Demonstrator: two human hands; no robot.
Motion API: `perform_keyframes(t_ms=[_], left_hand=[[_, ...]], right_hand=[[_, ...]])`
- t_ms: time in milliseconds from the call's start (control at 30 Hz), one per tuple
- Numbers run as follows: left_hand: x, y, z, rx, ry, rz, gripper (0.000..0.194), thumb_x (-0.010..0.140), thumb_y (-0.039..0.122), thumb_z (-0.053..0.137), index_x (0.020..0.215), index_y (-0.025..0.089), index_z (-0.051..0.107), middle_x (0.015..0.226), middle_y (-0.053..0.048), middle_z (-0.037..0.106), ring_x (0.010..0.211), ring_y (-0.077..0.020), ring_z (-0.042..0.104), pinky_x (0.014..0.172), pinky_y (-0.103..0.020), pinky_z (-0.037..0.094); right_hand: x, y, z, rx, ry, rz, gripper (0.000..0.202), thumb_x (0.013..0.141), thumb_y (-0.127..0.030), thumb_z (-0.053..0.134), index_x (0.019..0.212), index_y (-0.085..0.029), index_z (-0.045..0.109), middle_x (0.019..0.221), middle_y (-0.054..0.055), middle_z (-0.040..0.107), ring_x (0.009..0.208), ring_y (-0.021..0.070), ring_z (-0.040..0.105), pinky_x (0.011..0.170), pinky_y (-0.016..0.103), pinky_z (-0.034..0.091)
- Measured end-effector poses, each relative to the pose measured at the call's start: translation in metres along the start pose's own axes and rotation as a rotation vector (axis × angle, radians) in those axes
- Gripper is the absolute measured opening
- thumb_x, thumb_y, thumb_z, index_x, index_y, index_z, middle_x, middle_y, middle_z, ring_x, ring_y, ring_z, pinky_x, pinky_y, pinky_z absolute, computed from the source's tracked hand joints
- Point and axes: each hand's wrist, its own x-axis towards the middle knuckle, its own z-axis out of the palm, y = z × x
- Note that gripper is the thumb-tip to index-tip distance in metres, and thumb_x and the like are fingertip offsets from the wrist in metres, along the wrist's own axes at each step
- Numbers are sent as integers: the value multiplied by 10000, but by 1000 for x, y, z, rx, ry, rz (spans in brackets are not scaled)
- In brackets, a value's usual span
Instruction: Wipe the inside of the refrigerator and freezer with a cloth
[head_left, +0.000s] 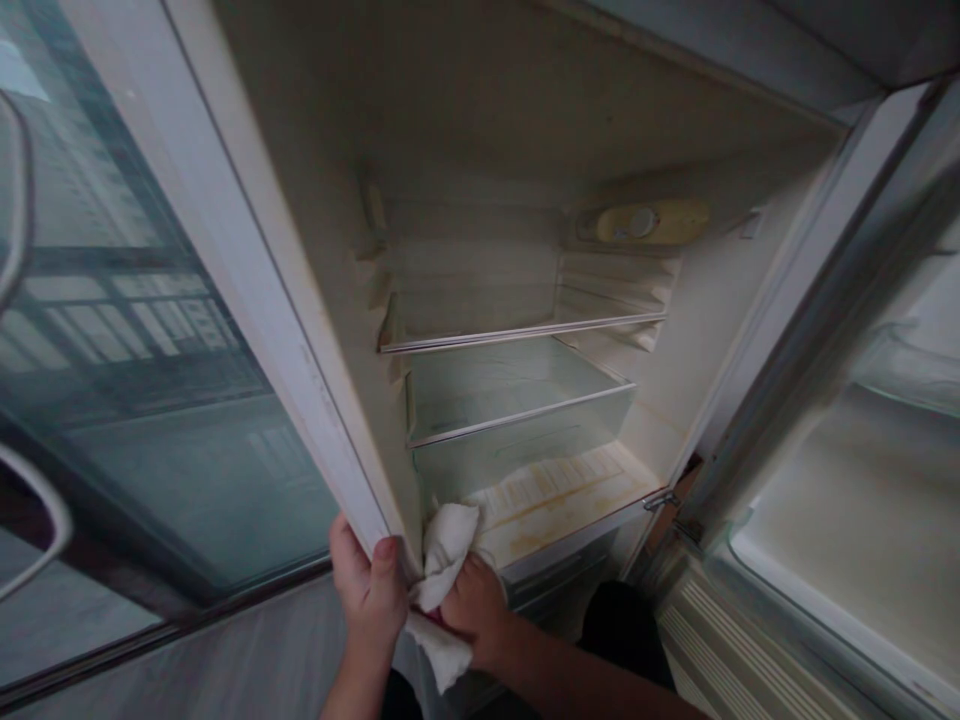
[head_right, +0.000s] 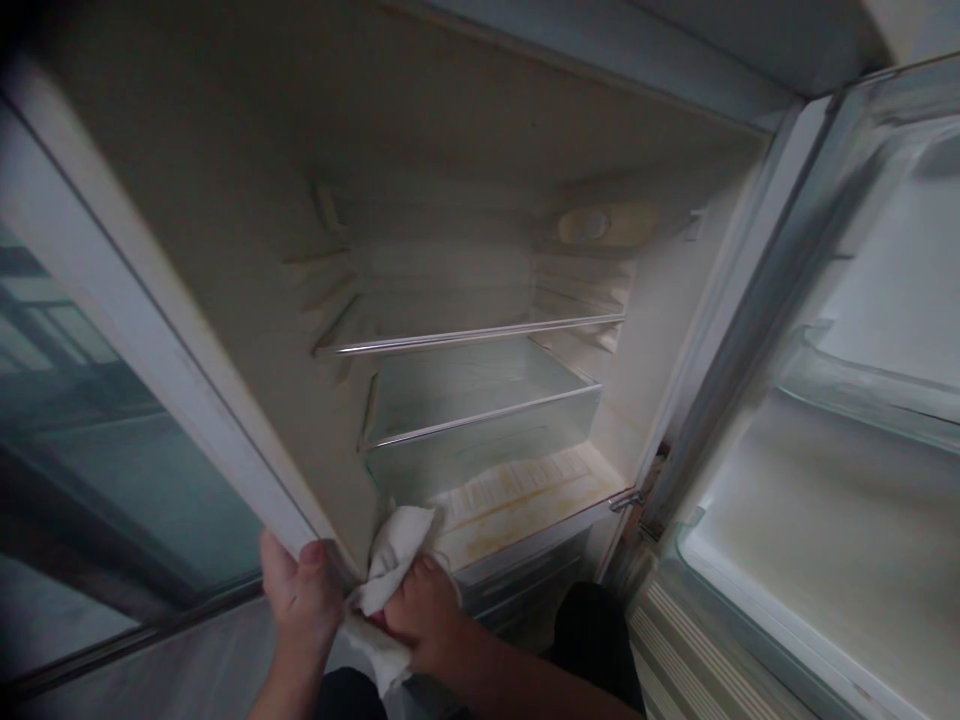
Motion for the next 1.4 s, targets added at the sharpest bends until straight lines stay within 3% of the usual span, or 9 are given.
perform_keyframes(t_ms=[100, 200, 467, 633, 867, 1000, 1167, 1267, 1400], left_hand=[[0, 1, 0, 19, -18, 18, 654, 839, 685, 569, 1261, 185, 579, 1110, -68, 624, 1025, -256, 586, 921, -363, 450], [1, 6, 1, 44, -23, 40, 653, 843, 692, 560, 1249, 181, 586, 1124, -75, 623, 1047, -263, 589, 930, -364, 455], [2, 8, 3, 55, -35, 73, 662, 873, 661, 551, 1299, 154, 563, 1157, -97, 621, 1084, -267, 591, 955, -371, 458], [3, 10, 4, 36, -46, 110, 646, 885, 650, 550, 1304, 157, 570, 1197, -104, 623, 1125, -273, 589, 990, -379, 450], [4, 19, 6, 15, -59, 115, 627, 904, 617, 546, 1316, 144, 557, 1220, -119, 632, 1135, -268, 602, 994, -378, 465], [5, 23, 7, 11, -56, 139, 602, 915, 593, 552, 1314, 142, 564, 1229, -122, 636, 1133, -257, 608, 980, -356, 476], [5, 22, 7, -8, -55, 154, 592, 918, 566, 568, 1335, 146, 563, 1257, -125, 632, 1158, -258, 606, 986, -349, 474], [5, 20, 6, -15, -66, 148, 585, 925, 546, 568, 1357, 151, 554, 1275, -126, 623, 1179, -260, 597, 1001, -351, 465], [4, 20, 6, -16, -74, 146, 583, 926, 536, 574, 1371, 159, 547, 1279, -127, 615, 1195, -264, 590, 1014, -356, 459]], right_hand=[[-15, 13, -8, -78, 32, -142, 188, 882, -332, 594, 919, -180, 698, 945, 117, 721, 919, 268, 626, 806, 399, 511], [-22, 32, -24, -66, 129, -193, 194, 896, -299, 528, 839, -175, 665, 850, 120, 684, 905, 263, 606, 796, 408, 507], [-49, 106, -76, -159, 331, -46, 152, 922, -213, 486, 917, -175, 633, 861, 106, 672, 893, 249, 586, 827, 417, 505], [-84, 164, -100, -385, 385, 146, 242, 988, -261, 438, 980, -153, 654, 911, 136, 663, 897, 260, 575, 761, 388, 503], [-123, 229, -120, -454, 432, 411, 370, 1027, -371, 399, 871, -164, 663, 885, 133, 673, 929, 277, 598, 873, 449, 489], [-136, 234, -117, -422, 462, 476, 419, 1028, -400, 389, 1036, -110, 691, 1091, 190, 688, 1154, 329, 570, 1015, 541, 445], [-142, 212, -112, -315, 521, 512, 488, 1021, -364, 385, 1355, -63, 577, 1427, 221, 532, 1452, 336, 355, 1173, 601, 298], [-138, 199, -111, -221, 553, 584, 494, 1020, -390, 392, 1350, -74, 580, 1389, 218, 559, 1430, 333, 381, 1174, 596, 293], [-125, 186, -103, -51, 627, 719, 458, 1025, -423, 374, 1174, -98, 661, 1148, 206, 654, 1251, 319, 531, 1087, 551, 393]])
